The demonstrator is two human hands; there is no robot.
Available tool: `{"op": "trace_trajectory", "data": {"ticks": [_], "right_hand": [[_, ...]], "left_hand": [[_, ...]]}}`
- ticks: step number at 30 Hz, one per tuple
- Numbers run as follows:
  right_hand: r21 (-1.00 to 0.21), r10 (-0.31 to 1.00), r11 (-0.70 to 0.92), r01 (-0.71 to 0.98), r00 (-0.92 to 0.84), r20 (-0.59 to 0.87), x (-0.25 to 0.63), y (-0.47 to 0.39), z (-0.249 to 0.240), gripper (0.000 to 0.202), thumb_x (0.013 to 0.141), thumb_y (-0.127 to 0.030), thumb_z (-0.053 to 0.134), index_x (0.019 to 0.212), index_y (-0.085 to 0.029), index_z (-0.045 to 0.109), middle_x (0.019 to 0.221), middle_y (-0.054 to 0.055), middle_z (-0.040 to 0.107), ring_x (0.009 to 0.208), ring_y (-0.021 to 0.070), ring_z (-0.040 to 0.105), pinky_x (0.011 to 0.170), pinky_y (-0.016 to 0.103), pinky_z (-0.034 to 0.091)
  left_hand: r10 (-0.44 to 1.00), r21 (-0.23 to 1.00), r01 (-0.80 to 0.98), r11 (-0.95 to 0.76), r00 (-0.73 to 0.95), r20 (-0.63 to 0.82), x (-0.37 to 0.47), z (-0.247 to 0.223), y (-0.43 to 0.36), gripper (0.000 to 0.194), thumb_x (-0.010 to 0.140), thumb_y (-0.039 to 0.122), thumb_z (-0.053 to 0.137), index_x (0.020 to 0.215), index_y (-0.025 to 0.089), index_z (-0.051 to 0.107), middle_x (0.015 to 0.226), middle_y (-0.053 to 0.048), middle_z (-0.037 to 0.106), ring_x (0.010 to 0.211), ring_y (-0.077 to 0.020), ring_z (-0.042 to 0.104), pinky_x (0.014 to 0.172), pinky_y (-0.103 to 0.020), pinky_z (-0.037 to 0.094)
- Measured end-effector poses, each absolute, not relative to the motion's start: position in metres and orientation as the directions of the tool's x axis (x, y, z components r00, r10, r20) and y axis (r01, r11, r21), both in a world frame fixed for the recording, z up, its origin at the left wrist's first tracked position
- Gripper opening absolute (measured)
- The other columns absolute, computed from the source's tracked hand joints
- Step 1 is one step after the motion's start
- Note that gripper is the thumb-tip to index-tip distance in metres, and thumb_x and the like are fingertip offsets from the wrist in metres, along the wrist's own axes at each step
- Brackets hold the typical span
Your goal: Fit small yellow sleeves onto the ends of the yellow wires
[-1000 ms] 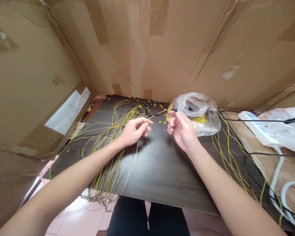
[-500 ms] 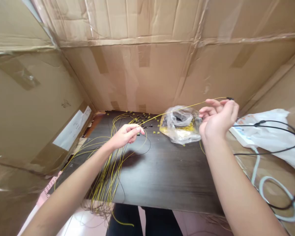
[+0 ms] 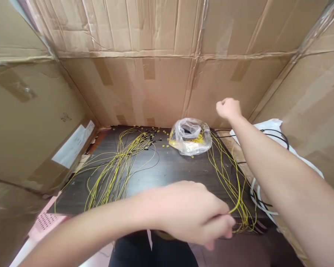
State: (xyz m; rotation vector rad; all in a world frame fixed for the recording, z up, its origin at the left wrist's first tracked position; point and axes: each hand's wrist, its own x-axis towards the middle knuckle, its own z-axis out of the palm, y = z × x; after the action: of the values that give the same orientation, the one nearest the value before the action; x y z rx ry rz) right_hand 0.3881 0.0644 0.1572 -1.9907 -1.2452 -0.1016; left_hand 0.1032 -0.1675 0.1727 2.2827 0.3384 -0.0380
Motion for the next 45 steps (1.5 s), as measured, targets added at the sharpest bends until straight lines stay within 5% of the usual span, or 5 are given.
{"op": "trace_trajectory", "data": {"ticks": [8,16,24,32,45], "right_hand": [[-0.482,0.833,-0.278,0.831,0.458,0.309,0.371,0.073,0.111,0.024,0.086,-0.025,0.062,0.096,-0.008,0.077,0.1,0.024,0.073,0.105,0.0345,0.067,0.097,0.045,0.05],[-0.538,0.554,0.372,0.756,0.284,0.783,0.289,0.042,0.082,0.024,0.093,-0.027,0.047,0.075,-0.02,0.061,0.076,0.005,0.066,0.074,0.0201,0.06,0.076,0.033,0.048],[-0.424,0.762,0.607,0.672,-0.342,0.55,0.182,0.003,0.0,0.017,0.095,-0.024,0.049,0.09,-0.025,0.065,0.093,0.008,0.069,0.086,0.0254,0.063,0.078,0.037,0.051],[-0.389,0.858,0.456,0.8,-0.279,0.431,0.178,0.03,-0.004,0.018,0.091,-0.016,0.05,0.088,-0.018,0.068,0.092,0.012,0.067,0.094,0.0282,0.061,0.088,0.041,0.049],[-0.478,0.654,0.68,0.556,-0.165,0.738,0.19,-0.023,0.011,0.011,0.089,-0.019,0.053,0.085,-0.023,0.063,0.075,0.003,0.064,0.067,0.0196,0.057,0.066,0.034,0.047]], "left_hand": [[0.179,0.621,0.114,-0.775,0.983,0.043,0.173,0.094,-0.155,0.051,0.102,0.058,0.044,0.121,0.017,0.068,0.115,-0.015,0.076,0.102,-0.0297,0.074,0.085,-0.04,0.057],[0.688,0.39,0.586,-0.71,0.694,0.211,0.046,0.048,-0.028,0.024,0.097,0.024,0.053,0.105,0.017,0.074,0.105,-0.011,0.077,0.094,-0.0262,0.072,0.083,-0.036,0.053],[0.837,0.249,0.832,-0.496,0.382,0.392,-0.013,0.007,0.013,0.029,0.097,0.028,0.053,0.117,0.016,0.07,0.109,-0.012,0.071,0.103,-0.0278,0.065,0.093,-0.041,0.05],[0.88,0.235,0.873,-0.428,0.343,0.328,-0.024,0.013,0.018,0.029,0.081,0.02,0.059,0.107,0.018,0.072,0.104,-0.01,0.069,0.105,-0.0306,0.062,0.093,-0.045,0.045],[0.855,0.231,0.833,-0.502,0.439,0.276,-0.04,0.02,0.016,0.014,0.084,0.028,0.062,0.094,0.02,0.069,0.095,-0.007,0.068,0.098,-0.0282,0.063,0.09,-0.041,0.044]]}}
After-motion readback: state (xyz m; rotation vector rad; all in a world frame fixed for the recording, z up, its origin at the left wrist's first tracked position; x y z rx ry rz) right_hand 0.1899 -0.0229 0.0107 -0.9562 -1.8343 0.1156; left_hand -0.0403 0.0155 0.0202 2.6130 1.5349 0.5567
